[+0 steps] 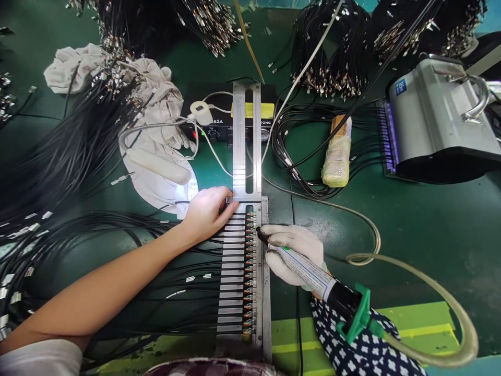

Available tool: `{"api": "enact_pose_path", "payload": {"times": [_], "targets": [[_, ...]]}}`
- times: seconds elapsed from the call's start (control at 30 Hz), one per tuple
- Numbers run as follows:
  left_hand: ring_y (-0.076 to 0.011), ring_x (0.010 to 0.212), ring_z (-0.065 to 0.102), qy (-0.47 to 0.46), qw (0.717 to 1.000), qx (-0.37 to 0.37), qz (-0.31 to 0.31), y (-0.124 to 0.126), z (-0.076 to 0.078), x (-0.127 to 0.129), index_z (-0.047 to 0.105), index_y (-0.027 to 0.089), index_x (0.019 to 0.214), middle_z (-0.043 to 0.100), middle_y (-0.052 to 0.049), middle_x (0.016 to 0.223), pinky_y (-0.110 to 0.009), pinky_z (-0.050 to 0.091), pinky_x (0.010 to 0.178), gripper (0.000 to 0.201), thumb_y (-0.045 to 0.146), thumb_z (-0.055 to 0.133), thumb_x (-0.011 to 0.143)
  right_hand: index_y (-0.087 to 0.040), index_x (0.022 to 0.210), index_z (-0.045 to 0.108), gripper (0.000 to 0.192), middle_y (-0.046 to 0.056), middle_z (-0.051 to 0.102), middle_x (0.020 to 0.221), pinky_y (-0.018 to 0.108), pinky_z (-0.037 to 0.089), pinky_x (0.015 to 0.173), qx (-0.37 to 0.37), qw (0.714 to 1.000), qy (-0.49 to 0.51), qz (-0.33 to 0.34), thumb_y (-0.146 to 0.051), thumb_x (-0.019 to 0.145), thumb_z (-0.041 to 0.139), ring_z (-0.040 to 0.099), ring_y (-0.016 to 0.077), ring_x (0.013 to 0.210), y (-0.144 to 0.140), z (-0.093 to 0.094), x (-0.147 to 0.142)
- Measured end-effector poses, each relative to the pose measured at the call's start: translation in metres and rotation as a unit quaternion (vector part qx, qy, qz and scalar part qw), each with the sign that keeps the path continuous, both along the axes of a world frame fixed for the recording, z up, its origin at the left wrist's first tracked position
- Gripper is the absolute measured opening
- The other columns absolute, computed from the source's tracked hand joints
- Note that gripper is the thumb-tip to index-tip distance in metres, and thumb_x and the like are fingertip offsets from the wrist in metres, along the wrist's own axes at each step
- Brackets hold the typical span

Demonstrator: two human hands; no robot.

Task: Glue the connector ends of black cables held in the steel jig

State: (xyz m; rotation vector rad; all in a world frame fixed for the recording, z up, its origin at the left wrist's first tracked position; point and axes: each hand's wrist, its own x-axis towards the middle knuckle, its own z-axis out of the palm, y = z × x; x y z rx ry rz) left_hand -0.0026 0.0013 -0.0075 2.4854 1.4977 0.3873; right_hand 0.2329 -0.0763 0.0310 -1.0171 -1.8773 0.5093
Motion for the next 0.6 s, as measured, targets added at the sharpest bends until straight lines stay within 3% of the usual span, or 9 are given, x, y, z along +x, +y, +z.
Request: {"api": "enact_pose_path", "payload": {"times": [0.6], "targets": [[-0.0195, 0.069, 0.055, -0.001, 1.000, 0.005, 0.002, -0.0001, 0.0013, 0.0002, 0.055, 0.019, 0.090, 0.061, -0.003, 0.075, -0.034, 0.037, 0.066, 0.021, 0.036, 0.044, 0.096, -0.021, 0.089, 0.064, 0.016, 0.009, 0.077, 0.092, 0.033, 0.061, 0.067, 0.006, 0.999, 0.011, 0.030, -0.014, 0.075, 0.066, 0.075, 0.0224, 0.079, -0.0005, -0.0009, 0.0025]]}}
